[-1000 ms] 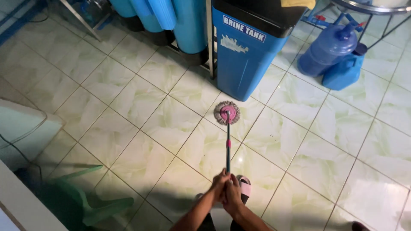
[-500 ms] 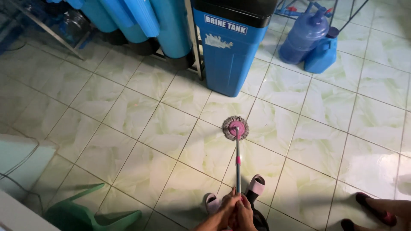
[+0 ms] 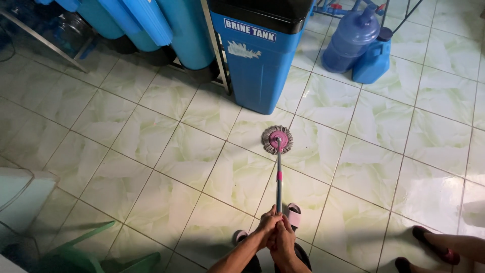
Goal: Mopping the tiled floor in a water filtration and bottling facility.
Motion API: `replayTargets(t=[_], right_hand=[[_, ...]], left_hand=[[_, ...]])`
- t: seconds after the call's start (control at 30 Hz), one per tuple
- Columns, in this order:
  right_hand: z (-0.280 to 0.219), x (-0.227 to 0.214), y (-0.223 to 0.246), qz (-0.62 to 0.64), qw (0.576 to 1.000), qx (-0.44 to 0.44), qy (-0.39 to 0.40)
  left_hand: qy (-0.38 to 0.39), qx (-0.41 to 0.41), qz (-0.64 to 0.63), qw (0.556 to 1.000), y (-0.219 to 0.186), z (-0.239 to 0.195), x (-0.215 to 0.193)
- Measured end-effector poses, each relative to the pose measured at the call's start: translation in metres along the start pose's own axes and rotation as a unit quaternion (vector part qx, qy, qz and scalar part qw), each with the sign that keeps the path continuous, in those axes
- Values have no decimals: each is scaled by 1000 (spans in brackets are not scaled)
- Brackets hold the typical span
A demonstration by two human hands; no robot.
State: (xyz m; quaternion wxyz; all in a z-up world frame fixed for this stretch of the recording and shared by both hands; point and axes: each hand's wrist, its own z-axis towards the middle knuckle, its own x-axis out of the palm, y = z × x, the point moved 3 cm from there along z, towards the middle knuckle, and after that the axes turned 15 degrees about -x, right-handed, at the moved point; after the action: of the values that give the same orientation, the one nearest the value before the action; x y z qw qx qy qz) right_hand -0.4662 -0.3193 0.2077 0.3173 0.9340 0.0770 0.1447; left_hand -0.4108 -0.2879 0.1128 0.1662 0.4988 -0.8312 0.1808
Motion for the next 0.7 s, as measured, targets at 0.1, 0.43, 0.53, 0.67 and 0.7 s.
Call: replayTargets(t=[0.1,0.43,0.53,0.67,0.7], right_hand=[[38,-4,13,-2,1000,-2,-10],[171,11,125,10,1000,-22,17],[198,5,162,-12,1000,4,22],[231,4,204,-17,999,3,48],[239,5,213,-19,998,2,56]], left_hand=[[-7,14,-5,1000,-19,51,6],[-26,49,22,998,-147,127,93],[-21,68,2,997,-170,150,122],[-61,52,-21,997,-202,169,157],[-67,65,0,996,-213,168,166]])
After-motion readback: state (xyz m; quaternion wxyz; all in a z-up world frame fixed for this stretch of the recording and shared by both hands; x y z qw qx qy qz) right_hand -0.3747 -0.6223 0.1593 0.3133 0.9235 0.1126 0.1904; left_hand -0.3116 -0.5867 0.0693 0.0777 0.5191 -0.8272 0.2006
